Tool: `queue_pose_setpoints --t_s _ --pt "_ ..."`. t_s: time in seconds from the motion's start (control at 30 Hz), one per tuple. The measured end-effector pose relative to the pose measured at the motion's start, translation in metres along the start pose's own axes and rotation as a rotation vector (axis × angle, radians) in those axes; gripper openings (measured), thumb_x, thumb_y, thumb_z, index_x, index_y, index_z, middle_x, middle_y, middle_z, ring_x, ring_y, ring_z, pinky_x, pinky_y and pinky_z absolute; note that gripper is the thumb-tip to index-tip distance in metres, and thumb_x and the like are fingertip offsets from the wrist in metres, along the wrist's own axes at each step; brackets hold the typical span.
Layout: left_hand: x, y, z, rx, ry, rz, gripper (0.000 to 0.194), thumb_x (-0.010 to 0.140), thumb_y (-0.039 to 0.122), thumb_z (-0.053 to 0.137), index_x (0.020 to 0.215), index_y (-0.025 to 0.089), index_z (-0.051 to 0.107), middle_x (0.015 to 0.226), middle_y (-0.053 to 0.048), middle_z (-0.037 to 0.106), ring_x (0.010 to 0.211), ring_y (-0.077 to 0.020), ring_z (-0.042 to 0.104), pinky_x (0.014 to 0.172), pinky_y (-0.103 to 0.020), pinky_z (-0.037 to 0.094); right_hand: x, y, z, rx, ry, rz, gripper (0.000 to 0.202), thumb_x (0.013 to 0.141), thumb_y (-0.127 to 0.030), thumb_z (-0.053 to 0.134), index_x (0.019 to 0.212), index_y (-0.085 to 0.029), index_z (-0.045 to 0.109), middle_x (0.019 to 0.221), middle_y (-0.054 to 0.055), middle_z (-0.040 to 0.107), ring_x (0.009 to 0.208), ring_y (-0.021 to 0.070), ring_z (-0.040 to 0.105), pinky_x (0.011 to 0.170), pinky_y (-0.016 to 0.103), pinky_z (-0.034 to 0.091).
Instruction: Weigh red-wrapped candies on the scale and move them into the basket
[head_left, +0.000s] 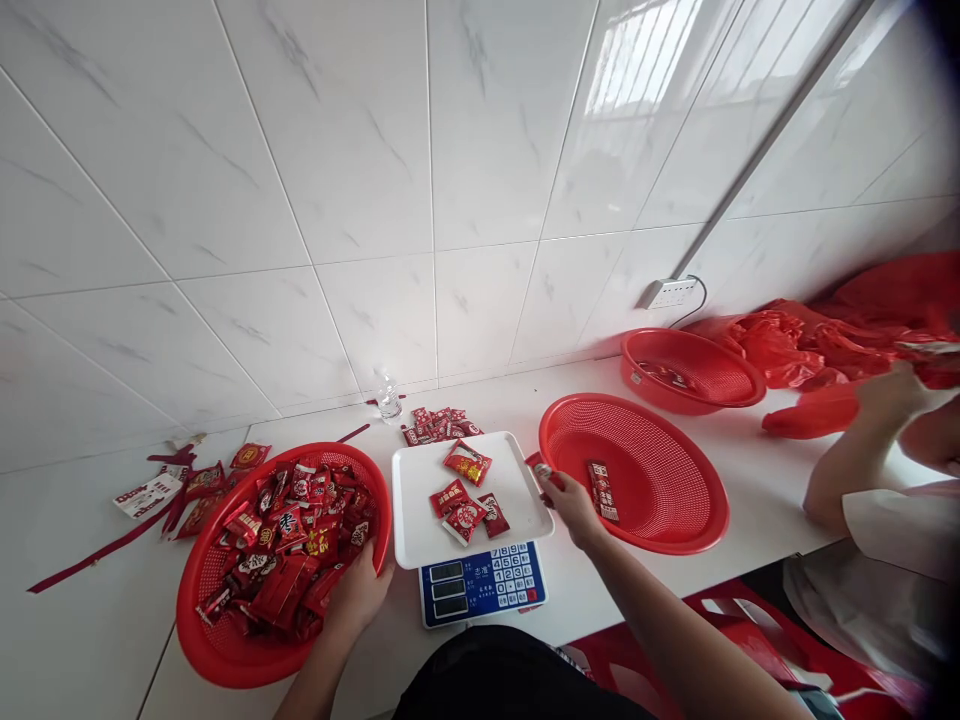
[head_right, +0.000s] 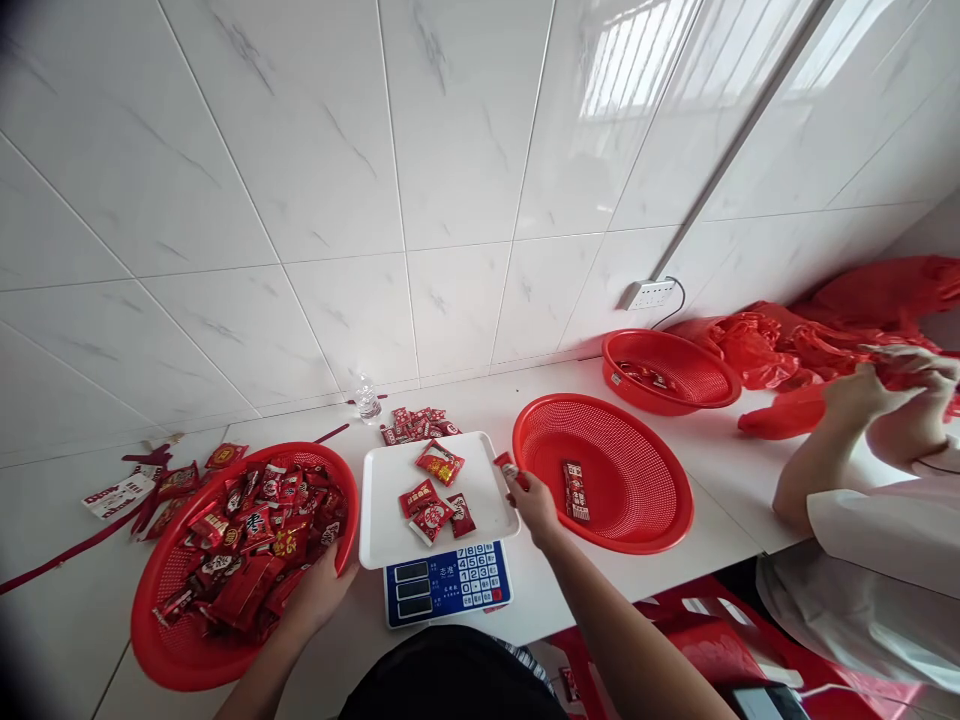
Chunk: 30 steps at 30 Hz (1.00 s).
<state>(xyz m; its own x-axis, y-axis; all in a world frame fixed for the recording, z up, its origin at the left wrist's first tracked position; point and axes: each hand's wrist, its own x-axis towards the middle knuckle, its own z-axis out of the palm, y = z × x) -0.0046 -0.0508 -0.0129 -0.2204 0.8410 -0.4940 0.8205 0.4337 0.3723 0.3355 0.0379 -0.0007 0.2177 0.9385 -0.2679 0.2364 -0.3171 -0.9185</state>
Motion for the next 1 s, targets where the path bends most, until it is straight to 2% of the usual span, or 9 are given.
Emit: queue_pose_setpoints --t_s 0.13,0.27,0.47,0.53,0.63,0.7,0.8,0.87,1.0 --pt "0.002 -0.002 0.001 -0.006 -0.008 0.004 0.061 0.082 0.038 0.040 0.135 0.011 0.028 0.136 -0.016 0.042 0.121 -0.0273 0.043 0.093 -0.034 0.034 0.007 -0.004 -0.031 0.208 0.114 0.065 0.035 0.075 -0.058 0.047 0.080 -0.024 0.053 0.066 0.001 0.059 0.063 0.0152 0.060 0.061 0.028 0.051" --pt "0.001 -0.001 0.000 -0.024 -0.003 0.010 0.058 0.082 0.038 0.041 0.133 0.014 0.031 0.135 -0.016 0.043 0.122 -0.0271 0.043 0.092 -0.034 0.034 0.003 -0.007 -0.034 0.222 0.058 0.099 0.036 0.079 -0.056 0.041 0.083 -0.023 0.054 0.071 0.003 0.061 0.066 0.0145 0.061 0.062 0.028 0.052" --pt "0.000 0.000 -0.001 -0.014 0.003 0.012 0.059 0.082 0.037 0.041 0.134 0.013 0.030 0.135 -0.015 0.044 0.123 -0.0260 0.042 0.093 -0.033 0.034 -0.019 -0.009 0.013 -0.076 -0.163 0.069 0.025 0.065 -0.040 0.066 0.076 -0.019 0.061 0.068 0.003 0.062 0.069 0.0192 0.059 0.064 0.032 0.044" --pt "0.000 0.000 0.000 -0.015 0.001 0.007 0.059 0.082 0.037 0.041 0.135 0.012 0.029 0.136 -0.015 0.042 0.123 -0.0268 0.042 0.094 -0.034 0.033 -0.028 -0.011 0.032 -0.232 -0.190 0.021 0.031 0.063 -0.037 0.069 0.087 -0.020 0.060 0.074 0.003 0.064 0.078 0.0222 0.058 0.069 0.032 0.041" --pt "0.000 -0.001 0.000 -0.026 0.004 0.008 0.062 0.081 0.037 0.041 0.136 0.012 0.026 0.138 -0.014 0.039 0.123 -0.0273 0.040 0.097 -0.036 0.032 -0.037 -0.014 0.053 -0.573 -0.250 -0.087 0.041 0.071 -0.034 0.061 0.109 -0.024 0.051 0.098 0.006 0.064 0.092 0.0242 0.057 0.071 0.032 0.038" --pt "-0.001 -0.002 0.001 -0.052 0.022 0.034 0.064 0.081 0.036 0.041 0.138 0.013 0.022 0.142 -0.013 0.034 0.126 -0.0263 0.037 0.099 -0.036 0.031 -0.041 -0.015 0.060 -0.687 -0.279 -0.123 0.041 0.075 -0.029 0.056 0.115 -0.027 0.046 0.106 0.006 0.062 0.095 0.0231 0.057 0.070 0.030 0.038" --pt "-0.005 -0.005 0.001 -0.092 0.081 0.112 0.069 0.080 0.034 0.043 0.139 0.012 0.016 0.146 -0.012 0.025 0.132 -0.0239 0.027 0.103 -0.035 0.029 -0.041 -0.015 0.061 -0.629 -0.291 -0.102 0.043 0.076 -0.024 0.054 0.118 -0.026 0.042 0.097 0.003 0.064 0.086 0.0192 0.060 0.066 0.027 0.040" --pt "-0.009 -0.004 0.000 -0.097 0.166 0.177 0.068 0.079 0.029 0.044 0.139 0.011 0.018 0.146 -0.011 0.024 0.134 -0.0221 0.023 0.105 -0.034 0.027 -0.039 -0.012 0.056 -0.587 -0.286 -0.092 0.044 0.077 -0.022 0.052 0.120 -0.024 0.040 0.089 0.002 0.066 0.079 0.0162 0.061 0.065 0.025 0.041" --pt "-0.019 0.011 0.000 -0.072 0.377 0.334 0.055 0.078 0.014 0.037 0.133 0.017 0.035 0.139 -0.006 0.038 0.131 -0.0193 0.028 0.108 -0.033 0.025 -0.036 -0.002 0.038 -0.199 -0.302 0.009 0.036 0.075 -0.030 0.058 0.109 -0.019 0.051 0.087 0.004 0.067 0.075 0.0165 0.063 0.063 0.026 0.046"
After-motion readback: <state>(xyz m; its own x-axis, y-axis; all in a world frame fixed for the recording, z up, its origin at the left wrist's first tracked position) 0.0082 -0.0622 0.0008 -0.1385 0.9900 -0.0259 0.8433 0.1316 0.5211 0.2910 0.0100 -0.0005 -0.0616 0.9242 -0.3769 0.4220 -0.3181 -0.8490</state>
